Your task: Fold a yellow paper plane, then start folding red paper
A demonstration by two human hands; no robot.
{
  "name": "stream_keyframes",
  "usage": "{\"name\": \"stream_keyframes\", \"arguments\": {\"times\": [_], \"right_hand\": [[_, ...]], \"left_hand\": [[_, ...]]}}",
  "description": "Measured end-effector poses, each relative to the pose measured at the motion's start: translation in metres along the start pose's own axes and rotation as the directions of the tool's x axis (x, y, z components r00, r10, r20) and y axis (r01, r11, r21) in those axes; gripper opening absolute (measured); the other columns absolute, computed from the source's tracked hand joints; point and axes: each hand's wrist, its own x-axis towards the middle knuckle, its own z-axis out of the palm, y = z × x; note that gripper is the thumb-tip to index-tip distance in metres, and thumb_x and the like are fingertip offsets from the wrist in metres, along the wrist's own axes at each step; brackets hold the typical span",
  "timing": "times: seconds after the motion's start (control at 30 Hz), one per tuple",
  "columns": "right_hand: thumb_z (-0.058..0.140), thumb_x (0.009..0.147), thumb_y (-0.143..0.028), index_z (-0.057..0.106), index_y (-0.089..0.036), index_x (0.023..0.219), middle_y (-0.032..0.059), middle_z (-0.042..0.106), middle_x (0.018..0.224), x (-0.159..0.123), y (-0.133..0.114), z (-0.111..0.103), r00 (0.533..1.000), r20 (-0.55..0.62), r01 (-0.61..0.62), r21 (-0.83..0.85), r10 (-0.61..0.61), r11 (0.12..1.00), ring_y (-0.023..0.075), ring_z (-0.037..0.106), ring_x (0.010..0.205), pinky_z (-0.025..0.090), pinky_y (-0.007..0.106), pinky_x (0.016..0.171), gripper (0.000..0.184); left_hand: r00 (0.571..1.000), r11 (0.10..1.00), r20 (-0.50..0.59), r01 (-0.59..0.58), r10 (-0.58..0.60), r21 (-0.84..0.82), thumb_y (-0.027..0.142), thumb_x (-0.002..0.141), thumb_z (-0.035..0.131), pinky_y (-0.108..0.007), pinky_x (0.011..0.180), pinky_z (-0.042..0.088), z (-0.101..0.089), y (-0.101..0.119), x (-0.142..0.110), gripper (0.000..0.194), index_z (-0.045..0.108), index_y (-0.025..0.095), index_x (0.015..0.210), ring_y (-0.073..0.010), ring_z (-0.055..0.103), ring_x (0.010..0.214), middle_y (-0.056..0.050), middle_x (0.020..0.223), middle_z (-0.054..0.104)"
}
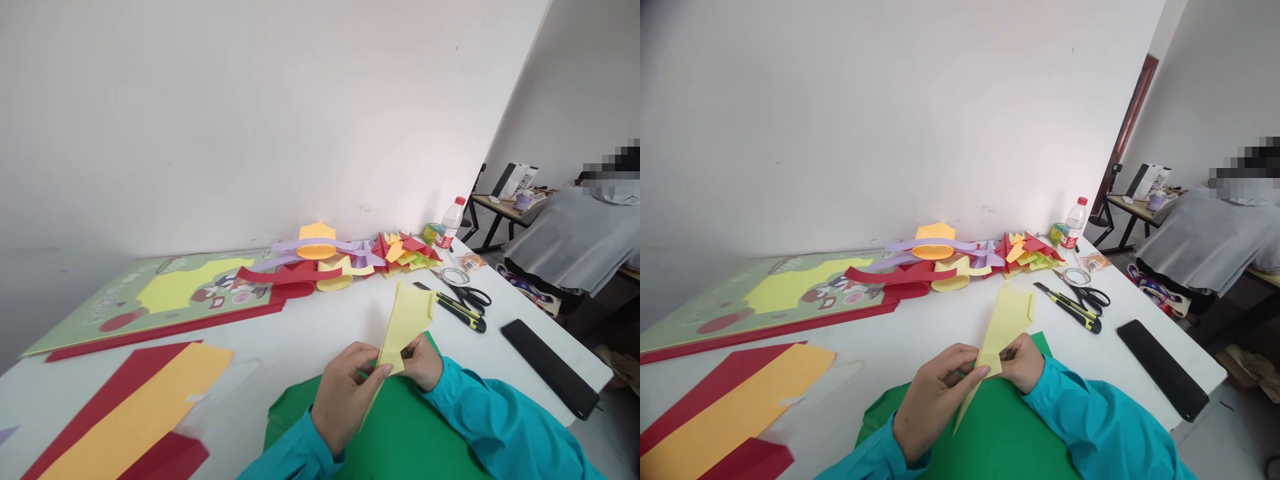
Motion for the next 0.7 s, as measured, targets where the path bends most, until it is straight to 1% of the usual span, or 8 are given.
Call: {"name": "stream_keyframes", "arguments": {"times": [0.17, 0.27, 0.37, 0.47, 0.57, 0.7], "right_hand": [[0.079, 0.054, -0.036, 0.072, -0.017, 0.069, 0.0036, 0.068, 0.064, -0.0008, -0.0045, 0.0037, 1.000, -0.025, 0.016, -0.009, -0.016, 1.000, 0.0223, 0.064, 0.072, 0.051, 0.034, 0.067, 0.025], [0.080, 0.054, -0.034, 0.072, -0.016, 0.070, 0.0043, 0.068, 0.067, -0.0010, -0.0065, 0.0035, 0.999, -0.039, 0.028, -0.019, -0.028, 0.999, 0.0226, 0.064, 0.075, 0.051, 0.034, 0.070, 0.025], [0.080, 0.055, -0.032, 0.072, -0.016, 0.073, 0.0052, 0.069, 0.071, -0.0014, -0.0057, 0.0014, 0.999, -0.027, 0.041, -0.020, -0.042, 0.999, 0.0227, 0.064, 0.078, 0.051, 0.033, 0.071, 0.025], [0.079, 0.057, -0.031, 0.072, -0.017, 0.076, 0.0051, 0.069, 0.071, -0.0021, -0.0030, -0.0006, 0.999, -0.008, 0.049, -0.026, -0.050, 0.998, 0.0229, 0.064, 0.080, 0.052, 0.033, 0.070, 0.025], [0.078, 0.058, -0.033, 0.072, -0.019, 0.079, 0.0044, 0.069, 0.070, -0.0026, -0.0009, -0.0011, 0.998, -0.015, 0.065, -0.046, -0.066, 0.997, 0.0231, 0.064, 0.080, 0.053, 0.034, 0.068, 0.025], [0.077, 0.058, -0.036, 0.072, -0.019, 0.080, 0.0044, 0.069, 0.071, -0.0030, -0.0017, 0.0012, 0.999, -0.018, 0.045, -0.061, -0.046, 0.997, 0.0240, 0.064, 0.080, 0.053, 0.035, 0.068, 0.028]], "left_hand": [[0.997, 0.997, 0.057, 0.059, -0.056, -0.053, 0.036, 0.073, 0.058, -0.026, 0.062, 0.049, -0.0031, -0.0034, 0.0037, 0.021, 0.073, 0.020, 0.076, -0.0178, 0.058, 0.071, -0.006, 0.077, 0.062], [0.996, 0.997, 0.086, 0.044, -0.038, -0.065, 0.036, 0.076, 0.056, -0.026, 0.065, 0.051, -0.0037, -0.0021, 0.0042, 0.023, 0.073, 0.022, 0.081, -0.0194, 0.059, 0.078, -0.007, 0.083, 0.063], [0.998, 0.995, 0.063, 0.016, -0.010, -0.094, 0.036, 0.077, 0.056, -0.027, 0.069, 0.052, -0.0034, -0.0008, 0.0036, 0.023, 0.073, 0.023, 0.085, -0.0210, 0.060, 0.083, -0.007, 0.091, 0.066], [0.999, 0.995, 0.048, 0.018, -0.014, -0.096, 0.036, 0.076, 0.057, -0.029, 0.070, 0.052, -0.0039, -0.0005, 0.0031, 0.022, 0.074, 0.023, 0.083, -0.0214, 0.061, 0.082, -0.007, 0.092, 0.067], [0.999, 0.998, 0.049, 0.001, 0.002, -0.067, 0.036, 0.077, 0.057, -0.028, 0.071, 0.051, -0.0049, 0.0008, 0.0027, 0.022, 0.074, 0.024, 0.078, -0.0202, 0.061, 0.080, -0.006, 0.089, 0.066], [0.998, 0.998, 0.044, -0.034, 0.036, -0.047, 0.036, 0.078, 0.055, -0.024, 0.062, 0.050, -0.0052, 0.0042, 0.0019, 0.024, 0.075, 0.023, 0.076, -0.0179, 0.059, 0.072, -0.006, 0.080, 0.065]]}}
